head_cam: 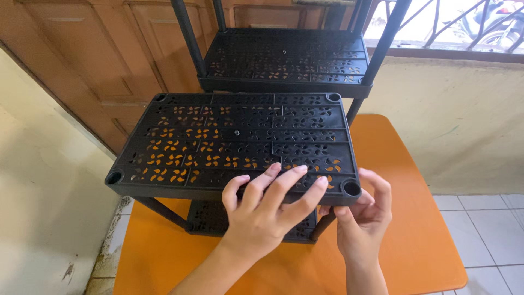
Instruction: The person assembles a black plastic shelving unit by inserting vertical poles into the corner holes of perforated shelves and then placing additional shelves onto the poles. The person handles the shelves and poles by hand, aligning and pressing components together on an orange table.
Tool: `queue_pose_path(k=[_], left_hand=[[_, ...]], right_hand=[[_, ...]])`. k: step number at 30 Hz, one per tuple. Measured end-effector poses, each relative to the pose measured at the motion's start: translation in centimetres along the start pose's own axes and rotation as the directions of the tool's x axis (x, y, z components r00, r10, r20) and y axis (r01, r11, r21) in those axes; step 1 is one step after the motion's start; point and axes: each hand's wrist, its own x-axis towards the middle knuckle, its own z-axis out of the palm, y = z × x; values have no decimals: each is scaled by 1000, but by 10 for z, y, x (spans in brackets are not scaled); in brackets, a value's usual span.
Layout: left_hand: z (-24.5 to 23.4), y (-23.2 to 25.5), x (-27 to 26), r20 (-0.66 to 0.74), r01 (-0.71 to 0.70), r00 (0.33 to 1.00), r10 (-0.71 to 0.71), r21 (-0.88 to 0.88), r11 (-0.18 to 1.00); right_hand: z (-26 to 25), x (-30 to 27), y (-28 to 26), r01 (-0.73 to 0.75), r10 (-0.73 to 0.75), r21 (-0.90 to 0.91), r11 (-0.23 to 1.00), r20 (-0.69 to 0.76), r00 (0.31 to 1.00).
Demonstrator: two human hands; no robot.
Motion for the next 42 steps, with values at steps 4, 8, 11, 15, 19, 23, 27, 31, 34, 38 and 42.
queue_pose_path(k=[4,8,11,15,19,23,27,31,34,38,42], left_hand=[[3,3,0,5,-4,1000,4,26,1000],[-1,5,2,35,21,999,-21,-17,1000],[-1,7,2,69,7,998,-3,-57,998],[7,7,4,31,-24,999,25,-23,999],[13,6,3,-7,-42,999,42,12,999],[18,4,0,-24,-41,999,41,7,999],[24,1,-2,-57,-66,996,67,32,997],[27,-4,1,-94,-103,990,108,63,993],[28,-7,0,-79,-103,991,105,35,994],[27,-8,2,-66,-116,991,118,22,993],[3,-15,-18,204,-189,959,196,-55,980]], right_hand=[[8,4,-5,-20,17,-56,998,-43,999],[18,13,-10,294,-313,-426,856,25,949],[18,24,-13,520,-510,-637,568,224,831],[16,32,-10,604,-525,-739,299,401,751],[17,31,5,578,-592,-769,272,340,731],[15,28,18,564,-649,-784,259,291,703],[11,25,25,541,-660,-800,261,261,704],[7,22,23,503,-625,-821,269,249,740],[3,21,28,503,-625,-819,275,245,741],[3,24,31,521,-656,-796,308,219,722],[7,28,31,548,-700,-807,218,262,665]])
